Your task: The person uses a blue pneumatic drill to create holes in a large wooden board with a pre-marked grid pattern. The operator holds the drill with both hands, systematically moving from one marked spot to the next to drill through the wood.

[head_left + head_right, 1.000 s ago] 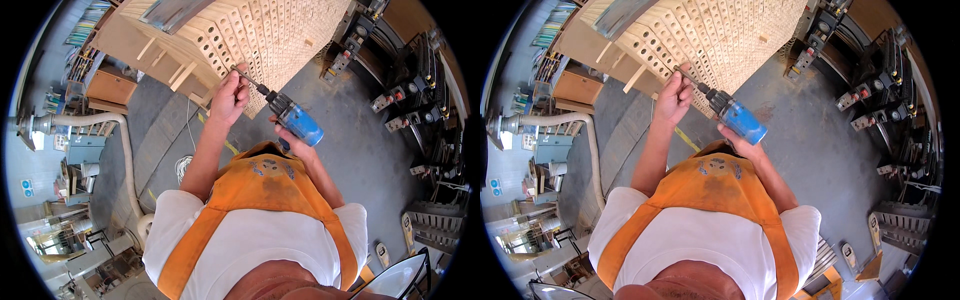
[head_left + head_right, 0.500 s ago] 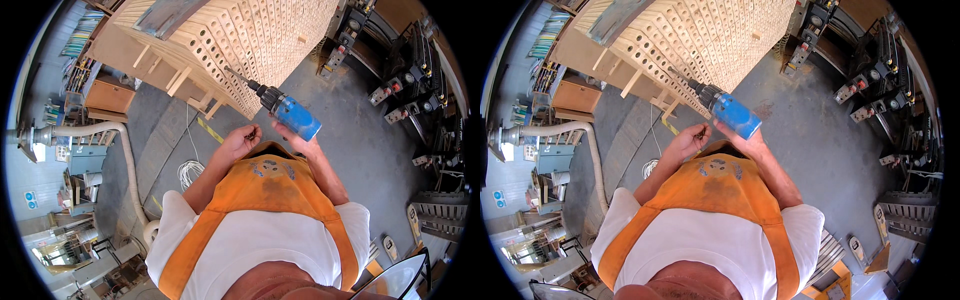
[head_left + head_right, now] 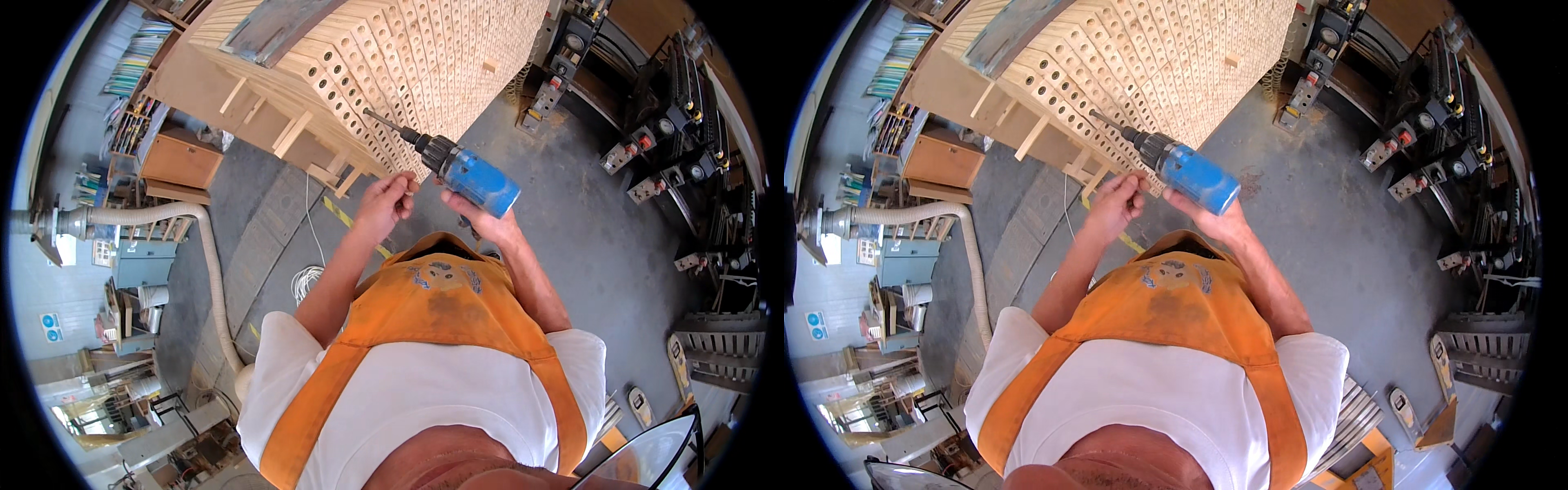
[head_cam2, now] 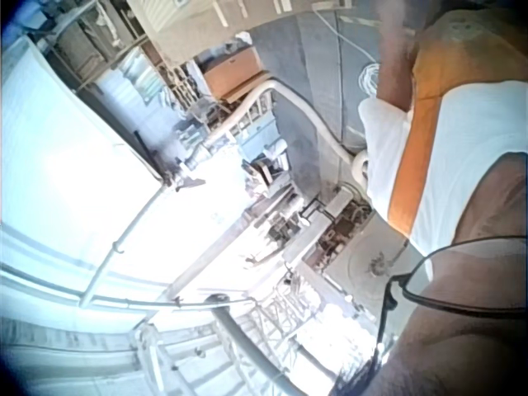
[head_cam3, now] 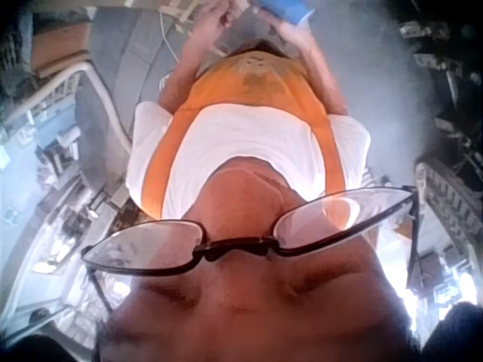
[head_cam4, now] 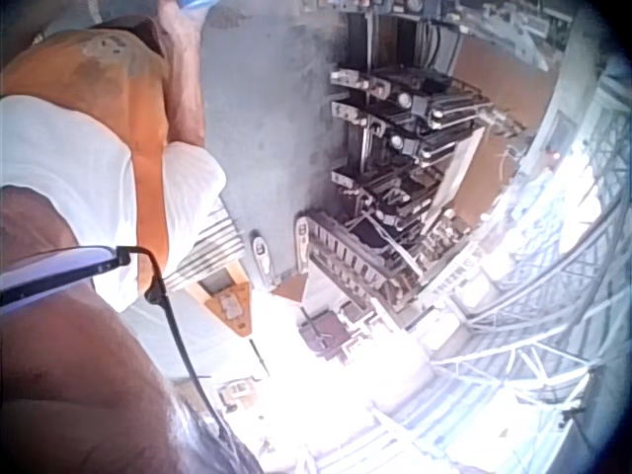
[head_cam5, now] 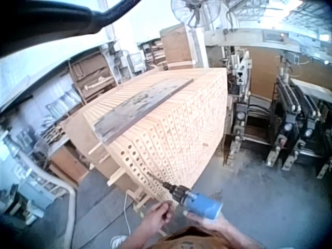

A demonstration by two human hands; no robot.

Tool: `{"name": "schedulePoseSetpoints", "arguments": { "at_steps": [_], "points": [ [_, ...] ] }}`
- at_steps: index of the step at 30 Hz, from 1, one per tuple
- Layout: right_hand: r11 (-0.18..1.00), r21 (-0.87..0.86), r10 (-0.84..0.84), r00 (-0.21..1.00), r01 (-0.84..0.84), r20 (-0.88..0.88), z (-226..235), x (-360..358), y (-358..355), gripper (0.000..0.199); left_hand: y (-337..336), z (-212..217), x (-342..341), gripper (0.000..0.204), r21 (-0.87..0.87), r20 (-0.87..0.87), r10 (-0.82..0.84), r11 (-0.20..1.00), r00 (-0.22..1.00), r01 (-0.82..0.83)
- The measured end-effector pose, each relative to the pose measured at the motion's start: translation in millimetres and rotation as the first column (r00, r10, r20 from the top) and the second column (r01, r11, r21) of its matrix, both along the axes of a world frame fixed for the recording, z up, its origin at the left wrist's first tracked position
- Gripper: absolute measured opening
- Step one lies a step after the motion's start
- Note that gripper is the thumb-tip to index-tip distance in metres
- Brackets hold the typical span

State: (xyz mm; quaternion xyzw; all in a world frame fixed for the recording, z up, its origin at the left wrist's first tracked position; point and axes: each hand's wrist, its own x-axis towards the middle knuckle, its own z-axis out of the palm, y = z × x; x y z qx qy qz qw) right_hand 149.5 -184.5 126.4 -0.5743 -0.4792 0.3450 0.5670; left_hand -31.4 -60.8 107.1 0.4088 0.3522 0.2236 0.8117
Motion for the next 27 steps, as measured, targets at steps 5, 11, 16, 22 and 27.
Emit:
{"name": "schedulePoseSetpoints", "arguments": {
  "at_steps": [5, 11, 16, 22, 27],
  "points": [
    [0.965, 0.257, -0.027, 0.965, -0.043, 0.261, 10, 4, -7, 0.03, 25, 24, 5, 0.022, -0.027, 0.159, 0.127, 0.992, 0.979, -0.124],
    [0.994, 0.025, 0.107, 0.942, -0.105, -0.318, -12, 17, -32, 0.032, 41, 35, 3, 0.025, -0.058, 0.367, 0.158, 0.987, 0.917, -0.147],
    [0.984, -0.016, 0.149, 0.864, -0.178, -0.48, -29, 31, -37, 0.034, 33, 37, 2, 0.026, 0.045, 0.242, 0.06, 0.996, 0.968, -0.073],
    [0.998, -0.036, 0.047, 0.957, -0.06, -0.288, -19, 11, -34, 0.032, 42, 36, 23, 0.026, 0.102, 0.122, 0.135, 0.984, 0.983, -0.148],
    [0.999, -0.031, -0.038, 0.881, 0.026, -0.471, -20, -19, -8, 0.028, 40, 39, 33, 0.027, -0.055, 0.335, 0.231, 0.973, 0.913, -0.226]
  ]
}}
